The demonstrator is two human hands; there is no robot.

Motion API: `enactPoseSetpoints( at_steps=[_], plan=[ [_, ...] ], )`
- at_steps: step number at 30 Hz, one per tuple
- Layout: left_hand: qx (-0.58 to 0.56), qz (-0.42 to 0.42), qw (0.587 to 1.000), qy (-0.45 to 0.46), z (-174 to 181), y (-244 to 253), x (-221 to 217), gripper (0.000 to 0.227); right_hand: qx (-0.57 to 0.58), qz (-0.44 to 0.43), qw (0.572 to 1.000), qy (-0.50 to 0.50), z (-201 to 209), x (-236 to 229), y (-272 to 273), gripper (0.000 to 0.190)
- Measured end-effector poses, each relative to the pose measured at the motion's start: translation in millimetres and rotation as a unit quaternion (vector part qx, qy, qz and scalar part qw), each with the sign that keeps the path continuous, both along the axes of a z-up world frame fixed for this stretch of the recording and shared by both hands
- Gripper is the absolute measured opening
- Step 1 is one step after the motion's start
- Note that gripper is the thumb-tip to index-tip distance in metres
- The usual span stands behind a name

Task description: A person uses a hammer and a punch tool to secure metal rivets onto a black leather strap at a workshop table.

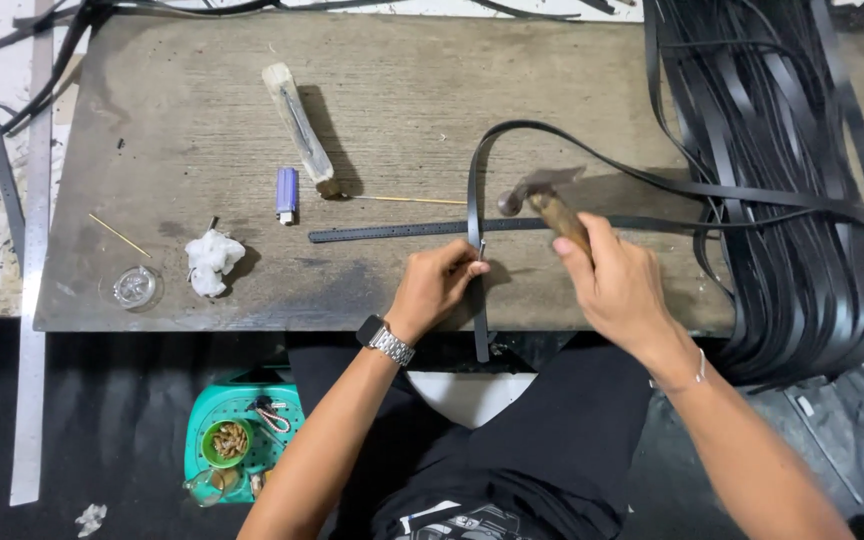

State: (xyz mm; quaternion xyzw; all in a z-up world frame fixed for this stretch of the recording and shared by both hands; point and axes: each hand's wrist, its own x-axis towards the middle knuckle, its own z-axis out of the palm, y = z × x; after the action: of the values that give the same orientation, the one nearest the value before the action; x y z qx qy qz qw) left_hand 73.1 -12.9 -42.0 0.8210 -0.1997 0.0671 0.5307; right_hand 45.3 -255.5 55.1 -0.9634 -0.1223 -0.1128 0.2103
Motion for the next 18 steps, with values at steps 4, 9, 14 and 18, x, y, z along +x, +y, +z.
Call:
enactPoseSetpoints(
  at_steps=[4, 9, 14, 18],
  plan=[
    [-0.005, -0.003, 1.0, 0.003, 0, 1, -1, 0.011, 0.032, 0.005, 0.999, 0.016, 10, -24, 12, 0.039],
    [0.004, -0.004, 1.0, -0.002, 1, 2, -1, 0.011, 0.018, 0.044, 0.991, 0.123, 44, -26, 23, 0.04],
    [0.007, 0.0, 1.0, -0.006, 2, 1, 0, 0.013, 0.108, 0.015, 0.994, 0.022, 24, -39, 16, 0.03],
    [0.008, -0.008, 1.0, -0.002, 0, 1, -1, 0.013, 0.117, 0.017, 0.993, -0.005, 15, -38, 21, 0.03]
  ],
)
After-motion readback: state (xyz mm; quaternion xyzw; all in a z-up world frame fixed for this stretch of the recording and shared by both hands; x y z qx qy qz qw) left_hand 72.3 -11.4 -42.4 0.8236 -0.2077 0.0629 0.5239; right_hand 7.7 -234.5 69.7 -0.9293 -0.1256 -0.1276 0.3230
